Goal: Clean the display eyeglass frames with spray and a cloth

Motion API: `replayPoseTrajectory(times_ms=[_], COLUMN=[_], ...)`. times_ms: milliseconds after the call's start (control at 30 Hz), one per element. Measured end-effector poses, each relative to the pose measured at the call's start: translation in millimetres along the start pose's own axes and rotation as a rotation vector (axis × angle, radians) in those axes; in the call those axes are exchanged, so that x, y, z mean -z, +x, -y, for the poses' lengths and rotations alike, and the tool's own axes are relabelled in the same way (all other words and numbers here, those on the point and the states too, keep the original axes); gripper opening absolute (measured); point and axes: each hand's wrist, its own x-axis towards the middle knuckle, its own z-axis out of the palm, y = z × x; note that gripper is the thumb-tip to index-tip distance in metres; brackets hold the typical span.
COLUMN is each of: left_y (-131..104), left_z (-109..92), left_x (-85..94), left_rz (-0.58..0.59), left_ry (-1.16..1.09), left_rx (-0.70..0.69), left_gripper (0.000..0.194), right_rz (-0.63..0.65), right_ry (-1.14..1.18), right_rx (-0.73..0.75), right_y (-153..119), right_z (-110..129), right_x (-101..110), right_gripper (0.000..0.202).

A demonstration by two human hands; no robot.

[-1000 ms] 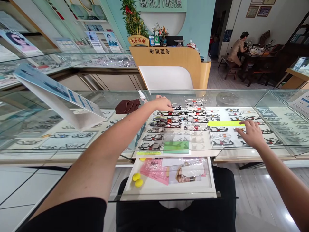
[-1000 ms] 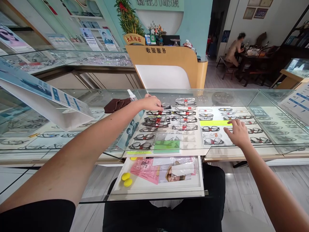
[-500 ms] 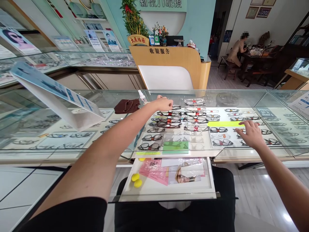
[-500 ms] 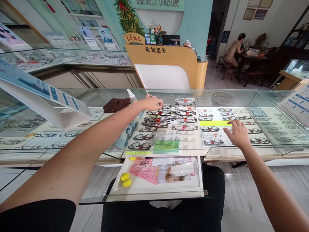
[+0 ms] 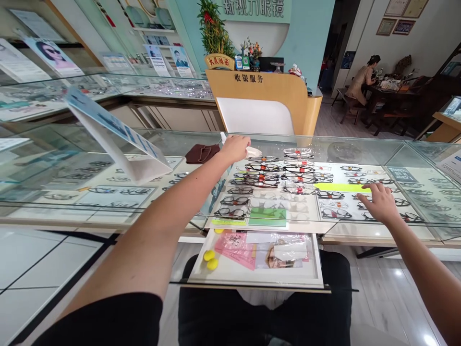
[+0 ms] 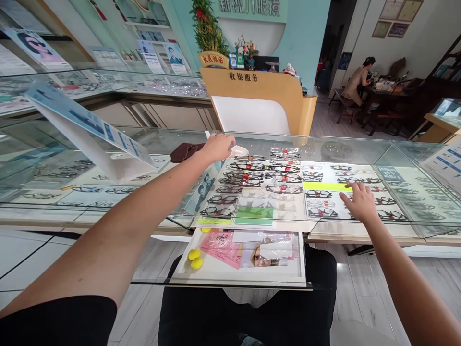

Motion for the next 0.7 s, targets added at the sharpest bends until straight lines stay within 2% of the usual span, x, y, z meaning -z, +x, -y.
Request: replayPoseTrajectory(times_ms=[133, 300, 500, 600, 700], left_y=[-18, -20, -27, -46, -77], left_z=[15, 15, 15, 22, 32], left_x=[-20.9, -38.6, -37.0, -32.8, -28.7], left_rz=[0.034, 0.048, -0.025, -0.036, -0.035], left_ry=[0.015, 0.047, 0.075, 0.086, 0.098], left_rx=[0.047, 0.079, 0.133, 0.164, 0.155], left_gripper=[0.041, 0.036, 0.042, 0.043, 0.043], right_rz=[-0.007, -0.003, -0.008, -0.009, -0.017], right_ry=[-0.01, -0.038, -0.021, 0.005, 0.042], right_rx=[0.002, -0.007, -0.002, -0.007, -0.003], right_y=[2, 2, 5, 5, 5], right_z=[2, 2, -2, -3, -5], right_x=[0, 1, 0, -1, 2], right_gripper=[0.052, 0.051, 0.05, 0.05, 0.05])
